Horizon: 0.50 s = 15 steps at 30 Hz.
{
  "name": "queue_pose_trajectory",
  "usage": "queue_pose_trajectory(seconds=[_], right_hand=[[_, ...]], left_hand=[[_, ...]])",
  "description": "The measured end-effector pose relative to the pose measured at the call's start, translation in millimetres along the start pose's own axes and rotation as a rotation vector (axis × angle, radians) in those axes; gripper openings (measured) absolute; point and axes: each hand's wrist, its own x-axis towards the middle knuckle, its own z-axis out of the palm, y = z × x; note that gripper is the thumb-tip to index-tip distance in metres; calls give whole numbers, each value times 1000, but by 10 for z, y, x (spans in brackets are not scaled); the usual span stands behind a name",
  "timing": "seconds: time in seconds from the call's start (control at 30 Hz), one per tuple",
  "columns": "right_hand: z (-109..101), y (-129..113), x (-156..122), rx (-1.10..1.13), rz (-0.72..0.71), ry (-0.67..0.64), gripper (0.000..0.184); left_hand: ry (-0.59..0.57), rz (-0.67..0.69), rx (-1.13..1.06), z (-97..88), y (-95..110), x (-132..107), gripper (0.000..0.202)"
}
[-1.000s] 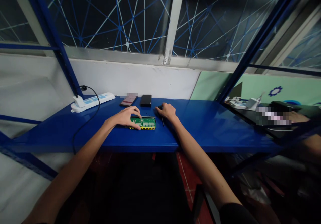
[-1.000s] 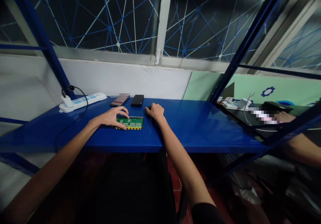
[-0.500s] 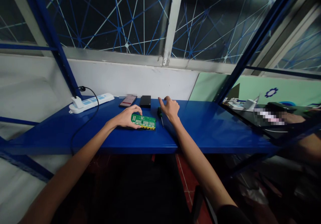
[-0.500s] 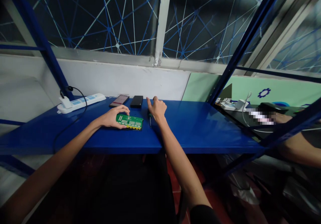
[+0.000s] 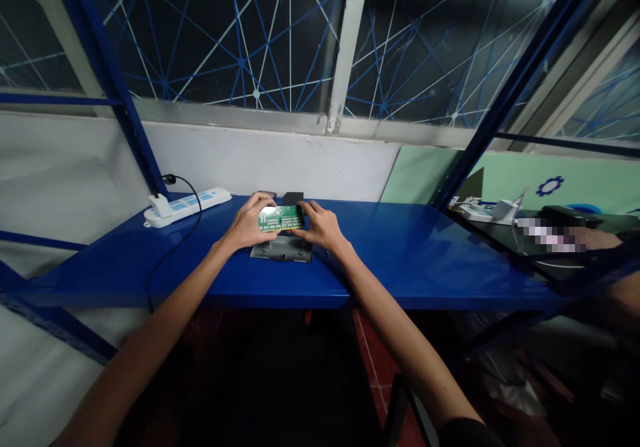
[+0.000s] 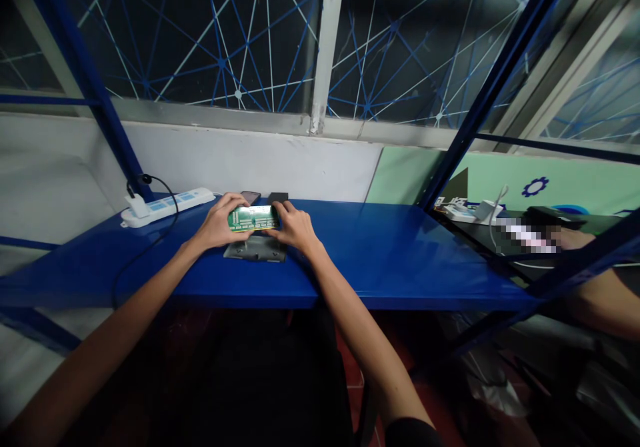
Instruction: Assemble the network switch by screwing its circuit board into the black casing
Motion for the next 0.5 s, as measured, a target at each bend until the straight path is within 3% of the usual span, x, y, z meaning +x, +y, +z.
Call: queue_pose_trajectory(seconds=[0.23,0.37,0.5], right_hand=[[34,10,10,-8,-4,150,61],[59,30,12,18,-24,205,60],[60,30,8,62,-47,243,63]], left_hand=[[121,15,48,52,-89,-11,57],[109,-36,123,47,-175,-28,65],[93,-66,201,49,-255,-43,61]])
